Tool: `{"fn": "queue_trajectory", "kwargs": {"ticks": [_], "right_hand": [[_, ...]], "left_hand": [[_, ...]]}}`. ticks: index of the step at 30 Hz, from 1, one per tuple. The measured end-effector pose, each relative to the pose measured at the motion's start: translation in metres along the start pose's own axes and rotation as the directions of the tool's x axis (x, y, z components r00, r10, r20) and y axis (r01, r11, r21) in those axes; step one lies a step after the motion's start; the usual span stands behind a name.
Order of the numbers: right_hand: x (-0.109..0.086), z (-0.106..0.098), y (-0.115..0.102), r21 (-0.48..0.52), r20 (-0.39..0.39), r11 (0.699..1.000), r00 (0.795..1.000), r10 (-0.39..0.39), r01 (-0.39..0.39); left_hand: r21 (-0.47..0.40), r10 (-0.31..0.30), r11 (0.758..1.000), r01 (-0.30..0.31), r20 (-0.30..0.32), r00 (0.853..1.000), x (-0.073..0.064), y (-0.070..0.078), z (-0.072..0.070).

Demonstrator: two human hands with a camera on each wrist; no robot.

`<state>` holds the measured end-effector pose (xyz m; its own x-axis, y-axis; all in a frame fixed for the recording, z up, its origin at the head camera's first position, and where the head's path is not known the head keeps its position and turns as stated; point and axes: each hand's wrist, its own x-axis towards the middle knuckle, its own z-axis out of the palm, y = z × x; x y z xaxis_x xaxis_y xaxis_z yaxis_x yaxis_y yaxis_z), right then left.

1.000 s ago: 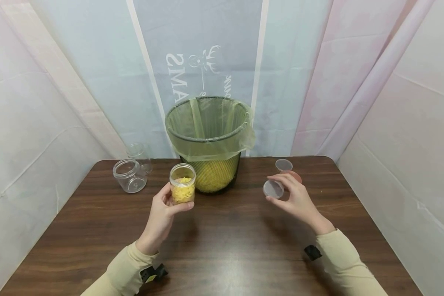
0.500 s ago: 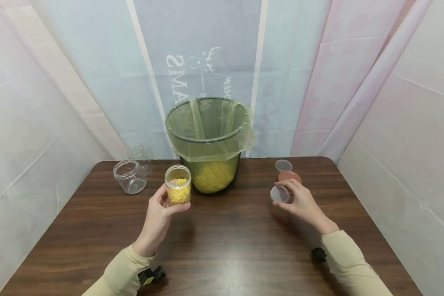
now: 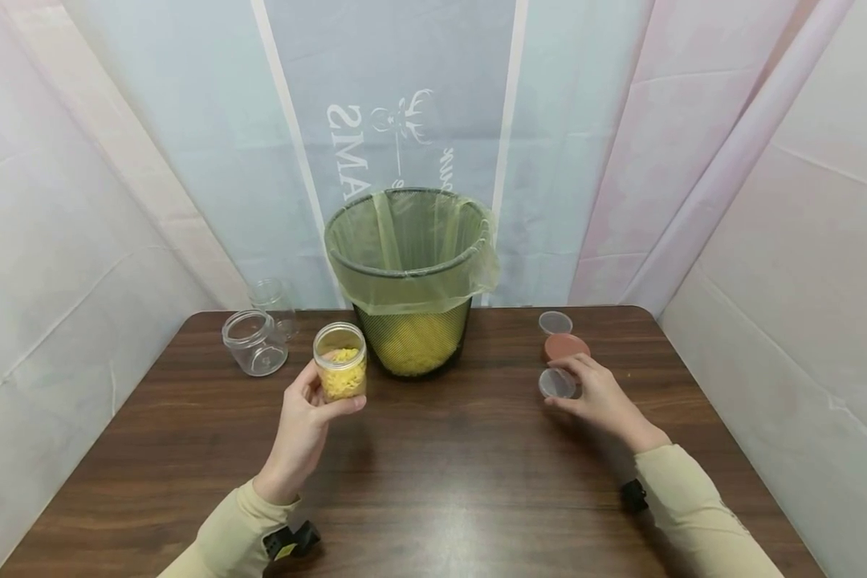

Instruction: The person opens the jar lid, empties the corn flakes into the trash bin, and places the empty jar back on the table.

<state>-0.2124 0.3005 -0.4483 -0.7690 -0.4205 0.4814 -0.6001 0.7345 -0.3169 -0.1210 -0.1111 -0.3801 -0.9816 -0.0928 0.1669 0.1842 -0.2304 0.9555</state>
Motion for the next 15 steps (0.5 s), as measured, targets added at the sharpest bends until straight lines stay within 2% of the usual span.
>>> {"fn": "queue_trajectory", "kwargs": {"ticks": [15], "right_hand": [[-0.005, 0.000, 0.016, -0.080, 0.025, 0.997, 1.000, 0.014, -0.012]], "left_hand": [[-0.024, 0.001, 1.000, -0.001, -0.006, 1.000, -0.001, 0.003, -0.004]]}}
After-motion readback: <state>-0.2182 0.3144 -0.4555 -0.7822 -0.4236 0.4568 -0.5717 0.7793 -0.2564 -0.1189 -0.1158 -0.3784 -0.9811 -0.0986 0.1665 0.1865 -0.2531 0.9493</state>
